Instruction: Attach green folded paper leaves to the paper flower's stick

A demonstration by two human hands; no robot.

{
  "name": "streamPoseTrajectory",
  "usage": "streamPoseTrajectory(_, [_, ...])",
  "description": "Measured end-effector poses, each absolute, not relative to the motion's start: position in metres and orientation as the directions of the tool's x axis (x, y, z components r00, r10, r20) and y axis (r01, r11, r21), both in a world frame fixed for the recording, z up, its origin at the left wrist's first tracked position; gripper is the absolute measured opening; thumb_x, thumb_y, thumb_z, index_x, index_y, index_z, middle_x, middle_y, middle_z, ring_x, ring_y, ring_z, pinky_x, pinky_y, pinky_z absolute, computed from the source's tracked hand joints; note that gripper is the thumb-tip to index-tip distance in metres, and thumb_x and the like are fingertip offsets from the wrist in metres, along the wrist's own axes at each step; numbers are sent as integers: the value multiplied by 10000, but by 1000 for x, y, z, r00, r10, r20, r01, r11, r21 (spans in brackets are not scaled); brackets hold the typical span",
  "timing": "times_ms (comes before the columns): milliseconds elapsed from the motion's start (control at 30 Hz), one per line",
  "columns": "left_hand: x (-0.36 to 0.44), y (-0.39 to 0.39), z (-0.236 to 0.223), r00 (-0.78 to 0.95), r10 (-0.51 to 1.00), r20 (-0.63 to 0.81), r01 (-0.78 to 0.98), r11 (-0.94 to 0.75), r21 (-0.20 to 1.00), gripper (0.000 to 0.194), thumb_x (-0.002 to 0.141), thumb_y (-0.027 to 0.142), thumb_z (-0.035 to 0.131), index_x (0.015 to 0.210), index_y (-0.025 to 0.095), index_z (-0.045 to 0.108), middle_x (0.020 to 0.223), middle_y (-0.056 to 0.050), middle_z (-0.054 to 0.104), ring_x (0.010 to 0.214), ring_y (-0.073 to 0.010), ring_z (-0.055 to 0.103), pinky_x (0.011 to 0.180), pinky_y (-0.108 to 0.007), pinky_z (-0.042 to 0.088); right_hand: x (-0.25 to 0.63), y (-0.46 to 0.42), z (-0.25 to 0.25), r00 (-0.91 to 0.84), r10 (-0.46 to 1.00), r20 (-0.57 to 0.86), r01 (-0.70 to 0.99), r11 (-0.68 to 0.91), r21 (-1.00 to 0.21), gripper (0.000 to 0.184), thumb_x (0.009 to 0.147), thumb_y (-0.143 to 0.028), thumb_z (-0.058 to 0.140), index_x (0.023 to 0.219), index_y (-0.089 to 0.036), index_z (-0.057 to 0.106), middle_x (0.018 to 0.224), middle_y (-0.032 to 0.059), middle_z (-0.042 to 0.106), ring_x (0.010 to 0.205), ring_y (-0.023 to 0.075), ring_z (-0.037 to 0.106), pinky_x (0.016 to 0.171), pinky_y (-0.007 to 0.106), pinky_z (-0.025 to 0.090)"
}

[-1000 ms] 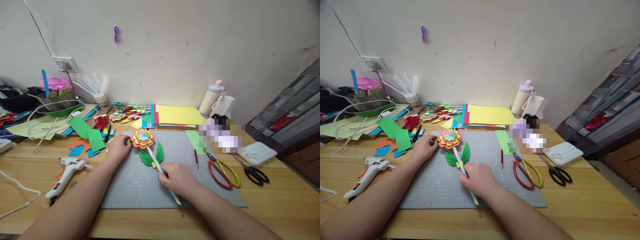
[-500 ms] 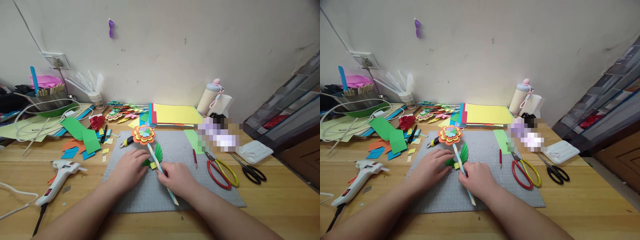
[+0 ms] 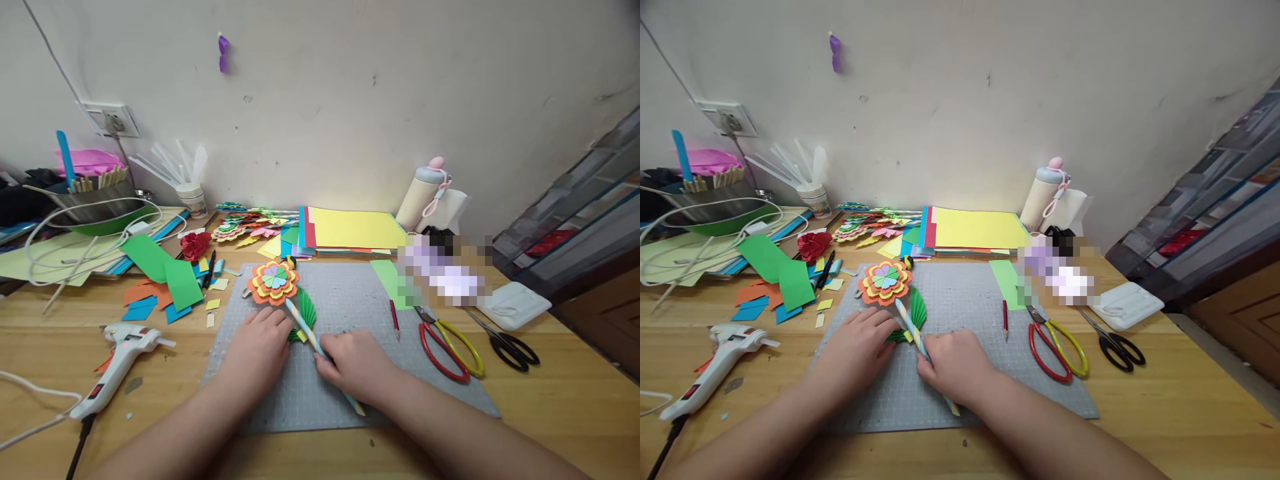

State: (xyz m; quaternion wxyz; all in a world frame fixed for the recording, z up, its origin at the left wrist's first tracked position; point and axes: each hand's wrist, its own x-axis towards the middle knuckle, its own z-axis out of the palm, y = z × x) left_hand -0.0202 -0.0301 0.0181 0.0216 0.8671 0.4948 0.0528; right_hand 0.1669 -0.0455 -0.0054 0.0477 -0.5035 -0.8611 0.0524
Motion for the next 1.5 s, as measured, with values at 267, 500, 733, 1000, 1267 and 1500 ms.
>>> streamPoseTrajectory(267, [-21,-32,19,483,873,62,869,-487,84,166,767,122,470,823,222,590,857,-53,611,866,-239,541,743,-376,403,158,-44,-7,-458,888,42,885,460,-76,237,847,-332,446,744,-180,596,677,57,694,564,188,625,494,281,232])
streamPoseTrajectory(500, [-28,-26,16,481,874,69,852,-484,198,186,728,148,546,874,246,608,906,-32,615,933,-234,537,799,-374,410,161,-43,-6,-482,876,31,872,483,-84,242,852,-360,444,751,-186,579,681,54,690,571,188,626,496,285,226])
streamPoseTrajectory(733, [-32,-21,11,478,873,97,837,-486,250,149,749,175,567,867,251,616,901,-20,623,929,-226,545,787,-361,414,164,-44,-6,-466,884,39,871,467,-151,251,877,-354,425,749,-194,570,654,21,672,565,162,598,508,287,194])
streamPoseTrajectory(1000, [-34,-16,10,500,857,124,820,-514,253,162,780,176,555,884,268,640,935,-10,641,935,-217,549,783,-349,406,166,-43,-10,-465,883,63,863,468,-189,261,872,-339,423,710,-185,556,617,9,650,542,140,571,511,290,166])
streamPoseTrajectory(1267, [-33,-15,11,529,840,116,815,-542,205,242,792,139,547,927,304,661,911,7,644,907,-212,551,749,-346,398,165,-43,-12,-463,884,63,866,466,-181,261,874,-340,416,710,-191,554,633,10,659,557,149,583,516,296,161])
streamPoseTrajectory(1500, [-29,-21,12,517,847,124,825,-532,191,219,807,156,520,940,279,643,938,-22,631,930,-219,551,779,-359,408,164,-44,-11,-464,884,57,869,467,-161,245,867,-345,425,725,-197,560,659,18,673,566,159,591,515,299,150])
